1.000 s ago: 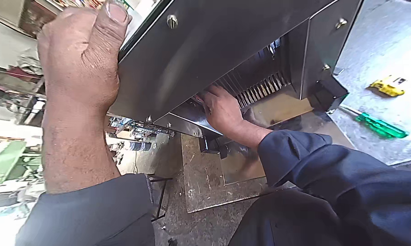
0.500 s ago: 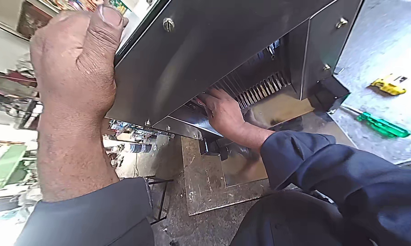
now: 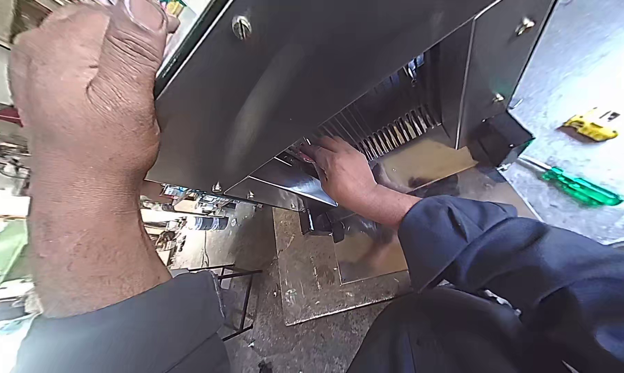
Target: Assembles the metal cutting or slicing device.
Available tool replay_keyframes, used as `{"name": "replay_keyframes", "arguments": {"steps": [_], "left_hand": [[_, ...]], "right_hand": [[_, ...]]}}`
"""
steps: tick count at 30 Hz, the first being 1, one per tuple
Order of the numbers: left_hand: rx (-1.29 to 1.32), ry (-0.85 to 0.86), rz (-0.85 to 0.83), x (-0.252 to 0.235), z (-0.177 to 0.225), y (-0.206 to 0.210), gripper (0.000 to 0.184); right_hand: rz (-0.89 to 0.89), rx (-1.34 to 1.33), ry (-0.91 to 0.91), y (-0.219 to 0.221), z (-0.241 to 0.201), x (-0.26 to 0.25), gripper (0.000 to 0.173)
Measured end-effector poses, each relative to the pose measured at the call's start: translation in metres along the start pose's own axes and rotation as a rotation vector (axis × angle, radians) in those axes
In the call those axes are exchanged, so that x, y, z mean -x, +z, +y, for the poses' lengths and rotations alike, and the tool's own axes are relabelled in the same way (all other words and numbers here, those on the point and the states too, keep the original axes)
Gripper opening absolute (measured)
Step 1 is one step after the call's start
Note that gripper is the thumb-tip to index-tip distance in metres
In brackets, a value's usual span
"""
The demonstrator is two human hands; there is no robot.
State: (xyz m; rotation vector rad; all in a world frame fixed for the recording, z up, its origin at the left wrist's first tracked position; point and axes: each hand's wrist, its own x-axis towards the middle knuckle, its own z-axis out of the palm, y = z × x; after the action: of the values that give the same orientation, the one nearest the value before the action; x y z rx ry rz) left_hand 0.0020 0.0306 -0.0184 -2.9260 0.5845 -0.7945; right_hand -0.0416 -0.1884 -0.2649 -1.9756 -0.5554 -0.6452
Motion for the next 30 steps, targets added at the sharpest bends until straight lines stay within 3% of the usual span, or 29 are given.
{"name": "replay_keyframes", "arguments": {"steps": [5,10,14,19,23,27,30], "left_hand": [[0.003,-0.004,0.003,0.003,-0.004,0.002,0.043],[-0.003,0.003,0.033,0.003,-0.004,0.004,0.043],[-0.009,0.022,0.033,0.002,-0.002,0.005,0.045],[0.003,0.027,0.033,0.001,-0.003,0.003,0.046],[-0.008,0.054,0.074,0.002,-0.003,0.005,0.046],[-0.008,0.074,0.054,0.001,0.0,0.005,0.046],[-0.022,0.026,0.033,0.008,0.025,-0.003,0.053]], "right_hand": [[0.094,-0.032,-0.002,0.0,-0.014,-0.013,0.022],[-0.074,0.003,0.063,-0.002,0.001,0.001,0.029],[0.144,-0.091,-0.016,0.001,-0.016,-0.012,0.02],[-0.037,0.039,0.023,-0.006,0.004,0.007,0.022],[0.058,0.039,-0.077,-0.003,0.0,0.007,0.015],[0.036,0.089,-0.083,0.005,0.004,0.007,0.014],[0.052,0.099,-0.07,-0.001,0.005,0.005,0.014]]}}
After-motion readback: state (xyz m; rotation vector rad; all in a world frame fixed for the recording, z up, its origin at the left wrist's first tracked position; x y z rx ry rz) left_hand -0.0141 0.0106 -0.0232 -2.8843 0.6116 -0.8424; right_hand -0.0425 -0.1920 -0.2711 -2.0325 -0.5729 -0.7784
